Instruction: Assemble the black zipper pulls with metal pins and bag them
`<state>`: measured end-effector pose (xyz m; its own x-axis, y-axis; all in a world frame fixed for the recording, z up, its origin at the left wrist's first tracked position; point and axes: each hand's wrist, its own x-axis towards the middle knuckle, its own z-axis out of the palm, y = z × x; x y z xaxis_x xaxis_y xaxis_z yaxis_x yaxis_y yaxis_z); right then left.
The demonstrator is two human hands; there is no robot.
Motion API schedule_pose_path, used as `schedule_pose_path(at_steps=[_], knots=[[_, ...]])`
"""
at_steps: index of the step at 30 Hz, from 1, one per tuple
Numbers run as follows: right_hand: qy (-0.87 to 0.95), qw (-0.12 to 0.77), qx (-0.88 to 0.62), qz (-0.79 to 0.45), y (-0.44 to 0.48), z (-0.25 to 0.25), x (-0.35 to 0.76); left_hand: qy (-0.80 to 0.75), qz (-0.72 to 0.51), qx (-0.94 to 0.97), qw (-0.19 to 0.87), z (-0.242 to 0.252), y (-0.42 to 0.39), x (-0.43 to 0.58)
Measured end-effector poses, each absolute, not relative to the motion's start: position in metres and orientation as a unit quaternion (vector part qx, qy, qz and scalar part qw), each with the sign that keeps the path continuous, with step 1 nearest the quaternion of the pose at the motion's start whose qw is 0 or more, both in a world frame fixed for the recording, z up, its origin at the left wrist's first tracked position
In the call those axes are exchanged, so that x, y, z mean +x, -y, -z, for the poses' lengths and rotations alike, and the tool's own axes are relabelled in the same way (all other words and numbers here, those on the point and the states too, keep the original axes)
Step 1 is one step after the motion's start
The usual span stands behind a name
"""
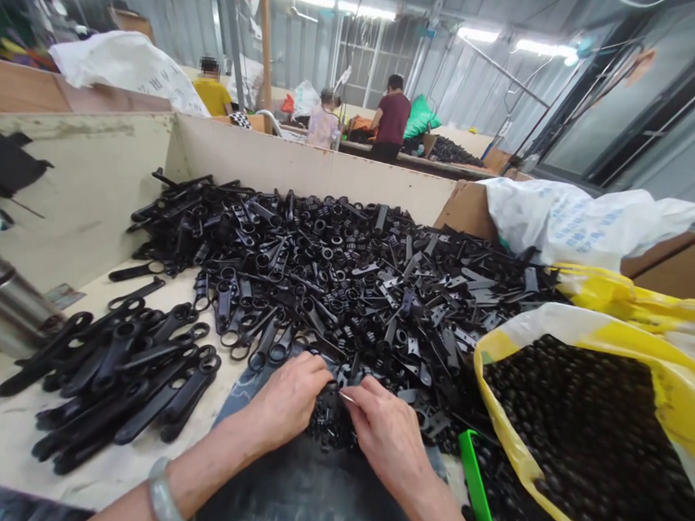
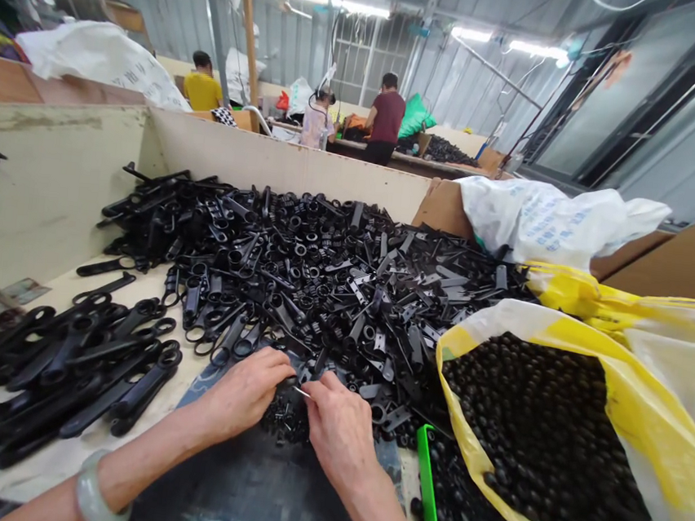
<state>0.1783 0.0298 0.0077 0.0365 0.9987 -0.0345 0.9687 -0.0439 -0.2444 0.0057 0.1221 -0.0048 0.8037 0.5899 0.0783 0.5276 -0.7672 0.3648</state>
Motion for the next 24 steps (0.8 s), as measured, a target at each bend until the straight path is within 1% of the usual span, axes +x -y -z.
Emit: schedule_pose_path(at_steps=[6,10,14,17,20,22,24], knots=[[0.655,0.075,-0.748,-0.077,-0.041,-0.007,0.174,-0.268,-0.082,0.947,0.158,0.001,-0.113,-0.004],[0.66,0.082,-0.741,-0.087,-0.039,-0.008,0.177,-0.252,-0.08,0.951,0.161,-0.006,-0.1,-0.023],[0.664,0.079,-0.737,-0.099,-0.034,-0.007,0.179,-0.263,-0.125,0.941,0.174,-0.006,-0.089,-0.035],[0.665,0.079,-0.735,-0.105,-0.031,-0.005,0.18,-0.337,-0.209,0.887,0.238,-0.002,-0.074,-0.043],[0.664,0.087,-0.734,-0.11,-0.028,-0.001,0.177,-0.463,-0.298,0.766,0.331,0.005,-0.052,-0.048],[0.668,0.102,-0.728,-0.118,-0.027,0.001,0.173,-0.532,-0.333,0.653,0.423,0.01,-0.038,-0.048],[0.678,0.124,-0.713,-0.13,-0.026,0.001,0.169,-0.561,-0.337,0.541,0.528,0.014,-0.027,-0.045]])
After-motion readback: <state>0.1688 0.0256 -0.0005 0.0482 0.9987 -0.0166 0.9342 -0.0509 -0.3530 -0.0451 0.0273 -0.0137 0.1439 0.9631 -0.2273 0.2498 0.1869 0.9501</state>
